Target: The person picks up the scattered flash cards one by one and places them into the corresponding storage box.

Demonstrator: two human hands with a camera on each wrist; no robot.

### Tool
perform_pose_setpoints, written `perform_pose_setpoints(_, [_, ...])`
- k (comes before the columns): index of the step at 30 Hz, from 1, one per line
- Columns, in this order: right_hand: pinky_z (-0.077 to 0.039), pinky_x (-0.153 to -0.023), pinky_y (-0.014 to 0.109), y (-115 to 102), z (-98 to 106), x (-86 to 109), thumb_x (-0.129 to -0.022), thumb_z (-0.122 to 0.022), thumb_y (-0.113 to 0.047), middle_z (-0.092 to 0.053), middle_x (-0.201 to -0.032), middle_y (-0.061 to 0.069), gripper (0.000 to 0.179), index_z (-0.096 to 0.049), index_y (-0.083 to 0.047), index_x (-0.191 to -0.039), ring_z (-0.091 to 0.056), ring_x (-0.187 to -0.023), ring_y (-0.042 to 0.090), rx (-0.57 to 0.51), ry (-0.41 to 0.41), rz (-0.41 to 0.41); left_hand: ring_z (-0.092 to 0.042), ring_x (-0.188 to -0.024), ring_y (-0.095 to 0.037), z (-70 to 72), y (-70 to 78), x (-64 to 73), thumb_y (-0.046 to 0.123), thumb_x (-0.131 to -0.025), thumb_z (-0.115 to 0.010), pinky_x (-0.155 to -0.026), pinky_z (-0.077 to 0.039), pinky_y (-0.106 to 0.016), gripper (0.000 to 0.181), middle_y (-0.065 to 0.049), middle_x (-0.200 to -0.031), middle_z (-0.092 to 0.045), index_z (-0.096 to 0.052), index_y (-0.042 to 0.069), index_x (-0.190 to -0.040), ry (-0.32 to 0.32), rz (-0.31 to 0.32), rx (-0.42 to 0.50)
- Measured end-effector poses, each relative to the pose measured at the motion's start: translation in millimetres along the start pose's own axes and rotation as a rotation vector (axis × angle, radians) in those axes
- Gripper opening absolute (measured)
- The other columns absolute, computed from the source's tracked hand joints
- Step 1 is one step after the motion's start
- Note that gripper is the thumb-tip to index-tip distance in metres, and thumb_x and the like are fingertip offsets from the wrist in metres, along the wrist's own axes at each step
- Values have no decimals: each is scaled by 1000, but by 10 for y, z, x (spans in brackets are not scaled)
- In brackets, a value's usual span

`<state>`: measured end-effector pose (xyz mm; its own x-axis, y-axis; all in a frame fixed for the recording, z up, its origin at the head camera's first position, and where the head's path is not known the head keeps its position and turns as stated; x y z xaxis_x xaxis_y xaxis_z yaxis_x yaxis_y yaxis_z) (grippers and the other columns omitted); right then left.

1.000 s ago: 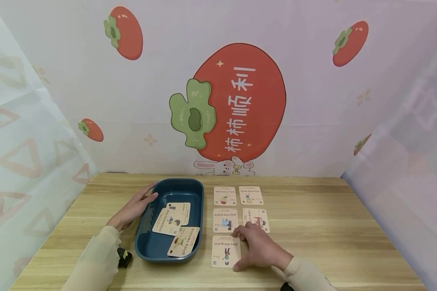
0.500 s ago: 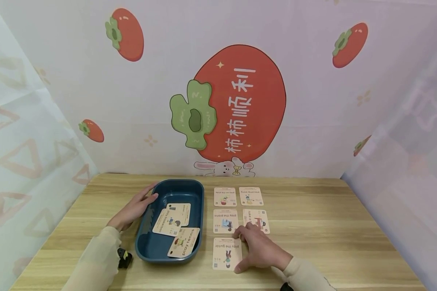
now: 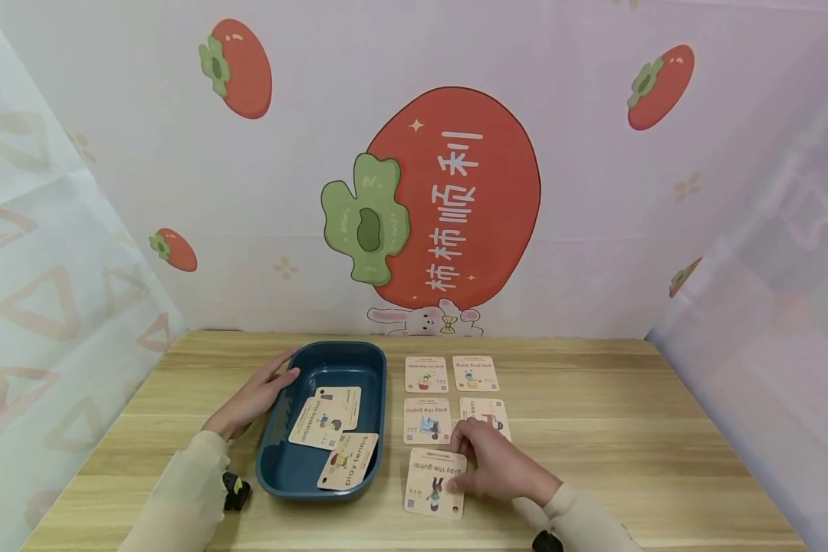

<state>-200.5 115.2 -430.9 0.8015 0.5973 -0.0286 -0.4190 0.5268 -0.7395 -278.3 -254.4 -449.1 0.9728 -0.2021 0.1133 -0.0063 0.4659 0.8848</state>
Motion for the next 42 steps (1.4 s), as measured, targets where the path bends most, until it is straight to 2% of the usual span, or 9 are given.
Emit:
perform_pose_setpoints(8, [-36, -68, 26, 25, 57, -14, -89, -80, -19, -48, -79, -4, 23, -59, -13, -85, -43, -76, 10, 19, 9, -1, -29, -143, -53, -4, -18, -5, 41, -110, -44, -109, -29, -71, 66, -25, -164, -19, -17, 13, -164, -1, -7, 4])
perform_pose_setpoints(15, [-38, -72, 27, -14, 103, -13, -98, -70, -20, -51, -79, -8, 15, -66, -17, -84, -47, -79, 11, -7, 28, 41, -27, -143, -53, 1, -23, -15, 39, -110, -44, -109, -28, -71, 65, -24, -166, -15, -18, 12, -164, 2, -15, 2])
perform_pose_setpoints(18, [-42, -71, 26, -47, 152, -20, -98, -70, -19, -52, -81, -8, 14, -66, -16, -85, -49, -80, 10, -19, 60, 62, -26, -144, -53, 1, -16, -10, 39, -110, -44, -110, -27, -70, 65, -23, -166, -14, -18, 13, -164, 4, -17, 4])
perform_pose_setpoints(28, [-45, -70, 27, -208, 360, -122, -98, -71, -22, -59, -86, -2, 9, -70, -13, -94, -54, -80, 12, -116, 201, 43, -32, -142, -50, -1, -6, 0, 43, -109, -43, -109, -31, -68, 66, -25, -163, -23, -18, 15, -164, 3, -2, 0])
perform_pose_setpoints(31, [-46, -71, 28, -271, 381, -175, -98, -70, -23, -60, -87, -2, 10, -70, -14, -95, -54, -80, 14, -126, 219, 47, -34, -141, -50, -2, -13, -5, 43, -109, -44, -108, -32, -69, 66, -26, -161, -28, -18, 15, -164, 6, 0, 3])
perform_pose_setpoints(42, [-47, -73, 30, -481, 312, -378, -98, -71, -22, -60, -89, -1, 10, -71, -13, -94, -54, -82, 17, -165, 240, 79, -32, -142, -51, -2, -11, 5, 41, -110, -44, -108, -30, -71, 66, -27, -160, -27, -18, 13, -164, 5, -7, 7])
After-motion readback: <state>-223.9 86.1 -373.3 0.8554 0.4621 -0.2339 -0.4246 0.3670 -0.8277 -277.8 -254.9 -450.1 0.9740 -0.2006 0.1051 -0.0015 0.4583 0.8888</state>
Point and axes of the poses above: each hand's wrist, its own x-axis away from the middle knuckle, its own z-axis out of the back of the hand, y = z × x, the point moved 6 cm from there along -x, towards the middle knuckle
